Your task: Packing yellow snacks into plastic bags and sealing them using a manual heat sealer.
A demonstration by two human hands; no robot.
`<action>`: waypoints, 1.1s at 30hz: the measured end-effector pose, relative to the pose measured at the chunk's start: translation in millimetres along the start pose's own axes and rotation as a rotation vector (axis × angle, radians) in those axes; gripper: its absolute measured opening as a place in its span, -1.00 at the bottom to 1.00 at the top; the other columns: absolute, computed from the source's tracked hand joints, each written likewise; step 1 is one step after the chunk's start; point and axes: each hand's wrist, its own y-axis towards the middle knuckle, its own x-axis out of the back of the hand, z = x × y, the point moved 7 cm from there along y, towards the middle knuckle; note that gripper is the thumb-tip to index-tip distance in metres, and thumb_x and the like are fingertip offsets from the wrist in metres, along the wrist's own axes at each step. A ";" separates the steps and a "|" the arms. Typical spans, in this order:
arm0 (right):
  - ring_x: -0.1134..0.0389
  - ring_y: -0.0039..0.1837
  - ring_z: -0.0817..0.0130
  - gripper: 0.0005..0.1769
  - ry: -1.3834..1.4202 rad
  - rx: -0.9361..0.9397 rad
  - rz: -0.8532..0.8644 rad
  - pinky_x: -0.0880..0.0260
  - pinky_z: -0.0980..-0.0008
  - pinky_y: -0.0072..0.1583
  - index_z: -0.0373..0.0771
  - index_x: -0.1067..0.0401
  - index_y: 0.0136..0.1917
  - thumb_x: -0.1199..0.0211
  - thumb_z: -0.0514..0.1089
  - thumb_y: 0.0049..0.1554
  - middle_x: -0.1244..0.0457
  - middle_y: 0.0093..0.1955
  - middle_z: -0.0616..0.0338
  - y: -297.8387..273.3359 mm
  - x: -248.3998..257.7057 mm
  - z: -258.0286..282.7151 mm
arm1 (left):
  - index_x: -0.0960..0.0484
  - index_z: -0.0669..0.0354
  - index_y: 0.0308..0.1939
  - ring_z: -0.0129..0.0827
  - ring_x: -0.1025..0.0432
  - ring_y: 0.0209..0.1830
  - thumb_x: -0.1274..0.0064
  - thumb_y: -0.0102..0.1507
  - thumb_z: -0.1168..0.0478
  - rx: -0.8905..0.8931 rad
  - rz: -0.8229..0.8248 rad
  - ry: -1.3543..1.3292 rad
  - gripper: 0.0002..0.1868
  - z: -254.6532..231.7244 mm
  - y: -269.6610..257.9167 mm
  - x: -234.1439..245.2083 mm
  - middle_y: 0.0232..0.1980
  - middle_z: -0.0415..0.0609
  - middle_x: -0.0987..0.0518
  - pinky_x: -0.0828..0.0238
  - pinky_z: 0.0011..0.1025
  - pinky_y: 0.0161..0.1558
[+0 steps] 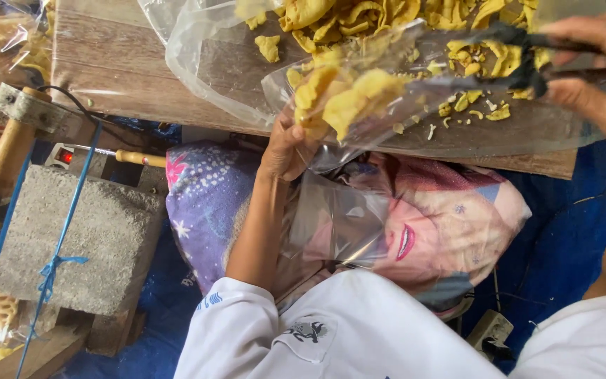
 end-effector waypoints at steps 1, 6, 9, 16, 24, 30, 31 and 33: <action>-0.21 -0.03 0.08 -0.33 -0.003 -0.003 0.000 -0.30 0.25 0.08 -0.77 -0.29 0.66 -0.31 -0.44 0.35 -0.13 0.23 -0.34 -7.8 -17.2 -42.0 | -0.26 0.23 0.53 -0.13 -0.41 0.37 -0.43 0.14 0.36 0.003 0.002 -0.003 -0.06 -2.0 0.0 1.6 0.49 0.16 -0.39 -0.38 -0.31 0.40; -0.44 -0.08 0.20 -0.66 -0.366 -0.126 -0.192 -0.50 0.33 -0.09 -0.54 -0.61 0.43 -0.57 -0.46 0.43 -0.46 0.10 -0.12 20.4 -24.7 -60.9 | -0.27 0.25 0.47 -0.06 -0.41 0.33 -0.46 0.10 0.26 -0.066 -0.107 0.056 -0.06 -13.6 -1.0 12.0 0.38 0.17 -0.45 -0.40 -0.25 0.37; -0.41 -0.17 0.33 -0.57 -0.817 -0.201 -0.144 -0.33 0.24 -0.11 -0.05 -0.68 0.39 -0.55 0.10 0.33 -0.44 0.07 0.25 20.6 -68.8 -135.9 | -0.18 0.30 0.54 -0.23 -0.49 0.21 -0.44 0.12 0.24 -0.039 -0.078 0.009 0.00 -12.8 0.3 8.3 0.44 0.18 -0.41 -0.55 -0.54 0.08; -0.32 -0.06 0.36 -0.70 -0.832 -0.131 -0.189 -0.22 0.21 0.04 -0.05 -0.69 0.31 -0.53 0.00 0.34 -0.39 0.01 0.24 29.6 -115.2 -168.3 | -0.22 0.26 0.48 -0.22 -0.52 -0.02 -0.30 0.16 0.25 -0.055 -0.261 0.040 -0.14 -8.8 2.2 31.0 0.25 0.18 -0.49 -0.53 -0.56 -0.19; -0.45 0.37 0.39 -0.45 -0.899 0.063 -0.269 -0.52 0.45 0.36 -0.19 -0.63 0.59 -0.63 -0.29 0.38 -0.43 0.47 0.19 18.2 -32.0 -20.8 | -0.28 0.26 0.41 -0.26 -0.46 0.02 -0.27 0.16 0.21 -0.090 -0.331 0.154 -0.22 -14.4 8.4 23.1 0.23 0.11 -0.49 -0.44 -0.51 -0.11; -0.20 0.03 0.19 -0.53 -0.588 0.157 -0.122 -0.52 0.24 0.16 -0.55 -0.50 0.65 -0.59 -0.61 0.60 -0.25 0.26 -0.13 -7.4 -12.9 -2.7 | -0.30 0.23 0.43 -0.05 -0.29 0.27 -0.37 0.07 0.21 -0.016 -0.358 0.205 -0.11 -7.6 5.8 23.5 0.34 0.18 -0.40 -0.22 -0.13 0.25; -0.20 0.03 0.19 -0.53 -0.589 0.159 -0.122 -0.52 0.24 0.16 -0.55 -0.50 0.65 -0.59 -0.61 0.60 -0.25 0.26 -0.13 -7.8 -8.6 10.9 | -0.30 0.23 0.43 -0.05 -0.29 0.27 -0.37 0.07 0.21 -0.017 -0.357 0.204 -0.11 -6.8 5.1 25.3 0.34 0.18 -0.40 -0.22 -0.13 0.25; -0.29 0.06 0.40 -0.46 -0.856 0.168 -0.052 -0.39 0.50 0.15 -0.24 -0.60 0.63 -0.59 -0.35 0.45 -0.32 0.25 0.12 -8.1 -5.8 37.5 | -0.19 0.29 0.49 -0.02 -0.34 0.38 -0.35 0.19 0.35 -0.054 -0.143 0.044 -0.13 -5.8 7.2 14.3 0.42 0.20 -0.38 -0.26 -0.20 0.44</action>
